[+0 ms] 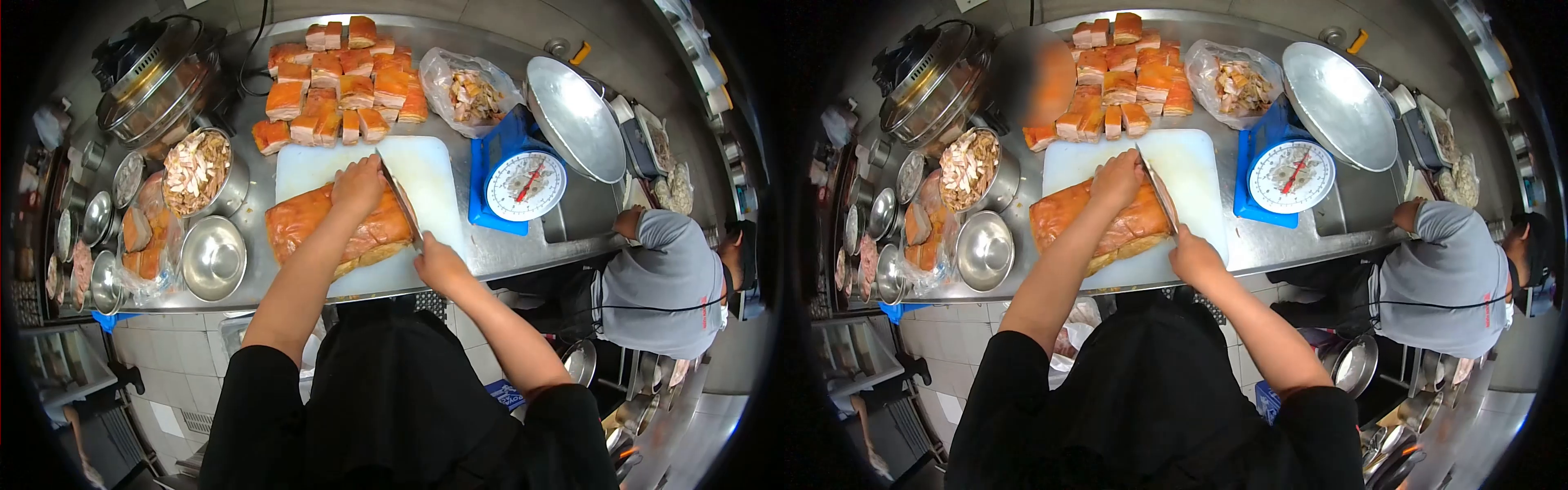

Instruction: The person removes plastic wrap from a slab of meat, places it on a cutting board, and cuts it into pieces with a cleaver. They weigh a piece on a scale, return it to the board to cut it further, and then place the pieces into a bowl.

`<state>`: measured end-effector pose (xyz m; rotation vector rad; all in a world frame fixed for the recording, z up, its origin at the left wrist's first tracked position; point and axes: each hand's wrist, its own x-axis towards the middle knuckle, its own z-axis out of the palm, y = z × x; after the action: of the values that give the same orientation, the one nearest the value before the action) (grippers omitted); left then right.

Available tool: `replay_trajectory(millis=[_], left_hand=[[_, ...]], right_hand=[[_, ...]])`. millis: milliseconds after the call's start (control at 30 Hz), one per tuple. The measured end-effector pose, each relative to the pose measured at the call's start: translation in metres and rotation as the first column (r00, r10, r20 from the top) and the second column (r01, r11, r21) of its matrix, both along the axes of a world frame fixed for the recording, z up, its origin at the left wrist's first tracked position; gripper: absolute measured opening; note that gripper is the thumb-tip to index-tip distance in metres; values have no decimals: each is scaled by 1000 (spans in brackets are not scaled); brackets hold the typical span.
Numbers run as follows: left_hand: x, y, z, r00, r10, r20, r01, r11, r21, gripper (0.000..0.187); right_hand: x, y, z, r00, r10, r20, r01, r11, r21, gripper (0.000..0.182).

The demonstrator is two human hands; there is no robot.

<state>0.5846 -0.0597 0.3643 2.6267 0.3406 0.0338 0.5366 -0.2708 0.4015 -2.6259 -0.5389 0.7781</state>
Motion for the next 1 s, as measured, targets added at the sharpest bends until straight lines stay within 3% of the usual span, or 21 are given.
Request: replay_trajectory(millis=[267, 367, 433, 533, 600, 633, 700, 733, 800, 867, 933, 1000], left_hand=[[-1, 1, 0, 999, 31, 30, -31, 999, -13, 21], [-2, 4, 0, 999, 32, 25, -32, 999, -21, 23], [1, 1, 0, 999, 27, 32, -26, 1000, -16, 24], [4, -6, -1, 999, 34, 25, -35, 998, 55, 28], [-1, -14, 1, 946, -285, 154, 250, 945, 212, 33], [2, -21, 5, 947, -284, 153, 247, 944, 219, 33], [12, -44, 14, 790, -550, -271, 609, 756, 241, 31], [18, -51, 14, 791, -550, -267, 608, 754, 250, 31], [31, -64, 16, 744, -508, -435, 658, 672, 340, 25], [38, -62, 22, 723, -536, -437, 682, 655, 326, 18], [53, -53, 23, 804, -488, -341, 568, 800, 194, 16], [72, -49, 21, 855, -444, -269, 498, 847, 184, 17]], right_hand=[[16, -8, -1, 1000, 7, -15, -6, 997, 80, 40], [4, -38, 9, 996, -82, 39, 74, 980, 186, 41], [4, -66, 8, 976, -208, -59, 216, 946, 241, 41], [3, -96, 4, 957, -272, -104, 287, 938, 194, 39], [3, -109, -19, 971, -238, -39, 241, 949, 203, 34], [2, -110, -19, 953, -284, -109, 301, 928, 217, 34], [2, -110, -19, 923, -333, -192, 376, 889, 260, 34], [2, -111, -18, 924, -333, -187, 374, 888, 269, 34], [2, -113, -14, 903, -350, -248, 414, 864, 287, 34], [2, -118, -22, 913, -342, -224, 400, 857, 325, 33], [2, -119, -20, 853, -379, -359, 493, 812, 312, 33], [3, -122, -23, 838, -382, -389, 515, 790, 333, 32]])
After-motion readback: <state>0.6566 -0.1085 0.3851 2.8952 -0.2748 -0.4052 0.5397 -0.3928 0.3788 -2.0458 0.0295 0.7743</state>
